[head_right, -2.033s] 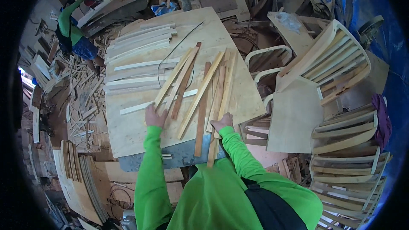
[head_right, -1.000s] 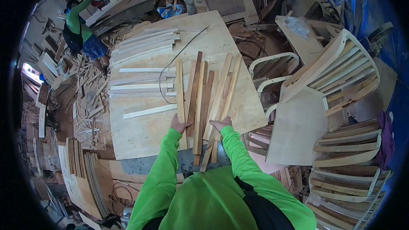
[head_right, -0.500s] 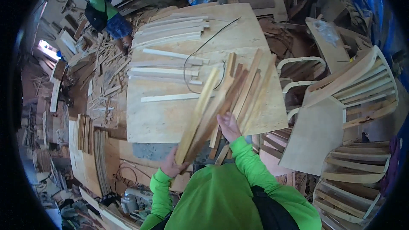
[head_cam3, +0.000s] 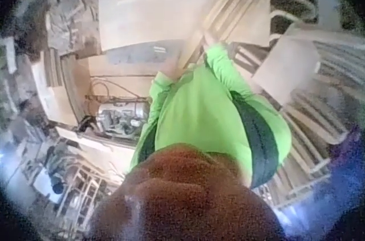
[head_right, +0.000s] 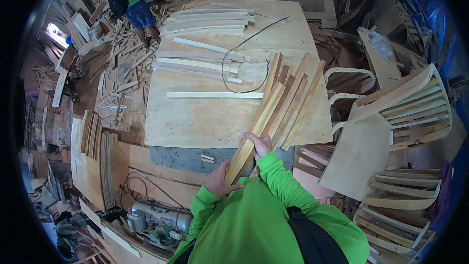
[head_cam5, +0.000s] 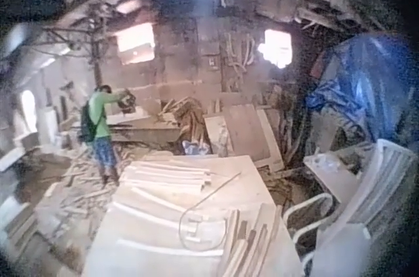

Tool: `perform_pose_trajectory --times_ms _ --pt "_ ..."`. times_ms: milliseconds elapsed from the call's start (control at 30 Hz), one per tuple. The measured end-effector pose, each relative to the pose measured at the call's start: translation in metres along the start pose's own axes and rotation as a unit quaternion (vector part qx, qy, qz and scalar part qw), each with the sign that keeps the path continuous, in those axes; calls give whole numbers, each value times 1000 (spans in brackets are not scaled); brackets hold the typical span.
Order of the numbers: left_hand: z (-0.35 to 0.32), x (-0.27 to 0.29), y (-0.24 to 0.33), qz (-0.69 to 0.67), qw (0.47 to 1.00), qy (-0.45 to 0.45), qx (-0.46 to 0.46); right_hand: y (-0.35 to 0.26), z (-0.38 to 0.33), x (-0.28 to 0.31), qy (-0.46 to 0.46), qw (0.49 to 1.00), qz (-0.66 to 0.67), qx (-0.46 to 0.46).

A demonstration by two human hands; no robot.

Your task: Manufacturing wooden furniture by sanding components with an angle grinder and organizing wooden slats.

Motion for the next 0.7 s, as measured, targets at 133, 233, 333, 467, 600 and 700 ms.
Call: perform_pose_trajectory --times_ms 133,233,333,467,600,700 --pt "1 9 -37 -33 993 26 109 13 1 -39 -16 991 -126 32" --pt "-10 20 -69 -111 982 108 112 19 9 -85 -215 942 -250 68" --pt "-45 39 -96 -128 957 209 154 20 64 -90 -338 696 -628 86" --pt "-88 59 -139 -44 925 289 242 -61 132 -100 43 549 -762 342" --pt "-96 77 -173 -74 889 332 306 -71 180 -97 -24 446 -865 228" --pt "-92 91 -208 4 866 389 313 -88 200 -92 -67 467 -849 241"
Point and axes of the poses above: each hand's wrist, its own z-axis towards the middle knuckle, its own x-axis out of the back of the hand, y = z × x, the point moved 7 cm from there along z, towards the middle knuckle, and after that the axes turned 7 degrees about -z, right-handed, at the moved point
